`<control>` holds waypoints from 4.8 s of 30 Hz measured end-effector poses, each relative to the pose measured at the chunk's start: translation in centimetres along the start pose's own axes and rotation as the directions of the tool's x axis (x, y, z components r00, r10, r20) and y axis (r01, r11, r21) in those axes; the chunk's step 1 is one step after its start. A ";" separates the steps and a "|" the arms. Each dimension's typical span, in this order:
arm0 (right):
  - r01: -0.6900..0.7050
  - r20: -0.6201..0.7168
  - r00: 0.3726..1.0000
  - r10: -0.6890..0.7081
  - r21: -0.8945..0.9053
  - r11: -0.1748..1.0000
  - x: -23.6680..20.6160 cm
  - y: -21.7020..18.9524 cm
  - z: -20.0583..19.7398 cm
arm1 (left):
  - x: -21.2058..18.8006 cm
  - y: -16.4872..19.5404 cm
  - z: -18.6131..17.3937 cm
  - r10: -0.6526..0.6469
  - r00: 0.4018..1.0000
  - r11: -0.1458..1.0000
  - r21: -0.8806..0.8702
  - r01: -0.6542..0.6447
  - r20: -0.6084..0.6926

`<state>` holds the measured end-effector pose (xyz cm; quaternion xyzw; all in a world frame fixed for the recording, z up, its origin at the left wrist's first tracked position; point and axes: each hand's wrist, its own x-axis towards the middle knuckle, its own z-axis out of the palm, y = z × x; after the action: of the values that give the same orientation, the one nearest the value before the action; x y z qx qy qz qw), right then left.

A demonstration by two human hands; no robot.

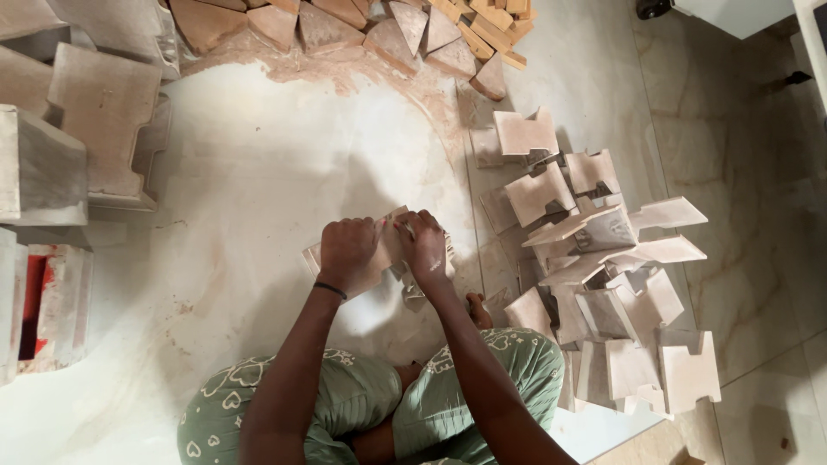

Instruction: The person sits cross-legged on the floor and wipes plaster or ceramic pieces one at a time with a cloth, turning each piece to wipe its surfaces, then sets it on a growing pile beside them. Piles of similar pieces and small wooden blocks surround the work area.

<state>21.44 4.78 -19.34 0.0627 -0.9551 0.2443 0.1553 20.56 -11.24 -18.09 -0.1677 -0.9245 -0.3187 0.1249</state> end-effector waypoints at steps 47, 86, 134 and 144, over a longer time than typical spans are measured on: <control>0.094 0.093 0.991 -0.101 0.076 0.993 0.5 0.0 -0.3 | 0.8 -0.6 0.4 0.059 0.998 0.998 -0.032 -0.058 0.030; 0.292 0.198 0.946 -0.255 -0.190 0.937 -9.6 1.4 -3.4 | 0.4 -1.3 0.3 -0.090 0.988 0.994 -0.077 0.080 -0.127; 0.250 0.115 0.959 -0.258 0.074 0.965 -2.8 2.2 0.5 | 0.5 -2.4 2.7 -0.108 0.993 0.987 0.114 0.112 -0.037; 0.341 0.090 0.937 -0.337 -0.029 0.940 -5.2 1.7 -0.9 | 0.6 -2.0 2.0 -0.217 0.976 0.969 0.126 0.212 0.029</control>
<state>26.27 6.96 -21.09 0.2331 -0.9409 0.1899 0.1561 18.94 -11.29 -20.54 -0.0656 -0.9574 -0.2695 0.0799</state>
